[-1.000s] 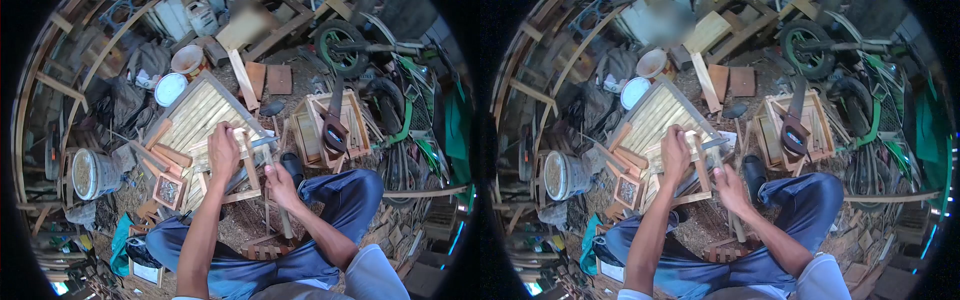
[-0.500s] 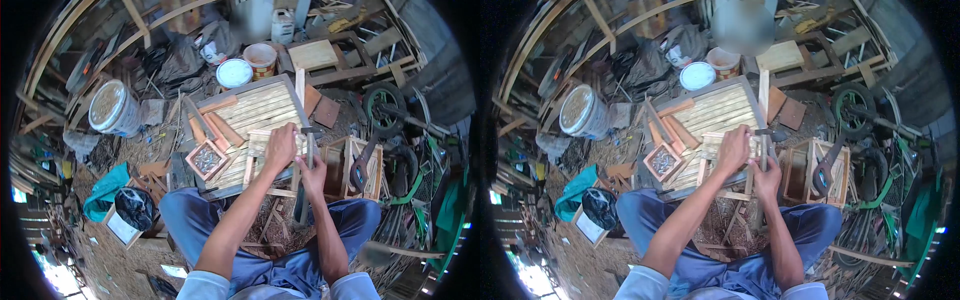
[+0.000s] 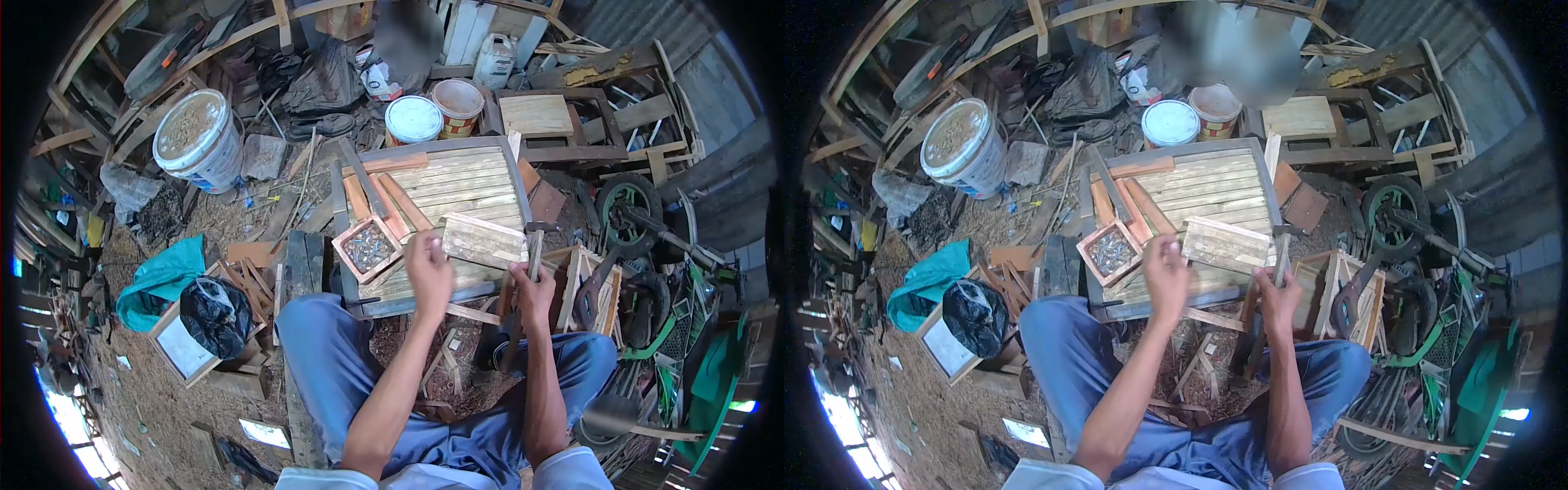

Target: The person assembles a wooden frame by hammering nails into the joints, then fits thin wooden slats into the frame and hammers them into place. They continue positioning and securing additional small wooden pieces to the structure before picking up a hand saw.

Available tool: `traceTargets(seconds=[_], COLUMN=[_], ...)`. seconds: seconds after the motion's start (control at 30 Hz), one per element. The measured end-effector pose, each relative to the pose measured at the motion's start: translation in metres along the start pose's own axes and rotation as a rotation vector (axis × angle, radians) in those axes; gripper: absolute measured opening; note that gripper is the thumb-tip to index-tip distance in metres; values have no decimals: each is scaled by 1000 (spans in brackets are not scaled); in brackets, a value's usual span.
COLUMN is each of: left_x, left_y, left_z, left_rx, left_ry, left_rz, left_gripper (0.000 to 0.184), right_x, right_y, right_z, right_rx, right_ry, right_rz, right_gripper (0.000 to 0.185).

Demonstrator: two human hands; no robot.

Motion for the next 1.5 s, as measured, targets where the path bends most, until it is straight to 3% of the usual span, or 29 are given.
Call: traceTargets(seconds=[0.07, 0.2, 0.3, 0.5, 0.63, 0.67, 0.77, 0.8, 0.93, 1.13, 1.23, 1.4, 1.5], left_x=[-22, -17, -17, -18, -19, -19, -3, 10, 55, 74, 73, 79, 80], left_y=[-4, 8, 8, 10, 1, -10, -34, -36, -32, -26, -29, -27, -28], left_z=[-6, -11, -15, -20, -14, -13, -9, -8, 3, 6, 9, 3, 6], left_rx=[-260, -82, -32, 30, 71, 367, 314, 103, 133, -50, 161, 118, 270], left_ry=[87, 139, 102, 198, 179, 65, 142, 249, 627, 868, 863, 901, 943], left_rz=[-75, -24, -37, 149, 206, 373, 190, -36, -33, -70, 52, 117, 101], left_gripper=[11, 12, 13, 12, 11, 10, 9, 12, 13, 17, 19, 14, 14], right_x=[0, 0, -3, 2, -1, 1, 0, 0, 0, -1, -2, -13, -18], right_y=[0, 10, 24, 3, 8, 0, 9, 9, 11, 16, 12, 2, -4], right_z=[-2, -6, -14, -7, -11, -8, -12, -12, -12, -13, -13, -15, -19], right_rx=[6, 30, 123, 10, 46, 52, 32, 58, 47, 52, 43, 9, 8], right_ry=[3, 13, -15, -68, -89, -71, -107, -107, -105, -106, -74, 56, 139], right_rz=[20, 66, 7, 46, -4, 37, 20, 26, 29, 34, 25, 55, 69], right_gripper=[16, 21, 24, 26, 27, 26, 24, 23, 23, 22, 24, 33, 33])
Point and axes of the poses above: each hand's wrist, its own z-axis towards the middle knuckle, its own x-axis out of the palm, y = z × x, the point moved 3 cm from there along z, towards the middle knuckle, and after that the axes turned 2 degrees about x, right-handed, at the moved point
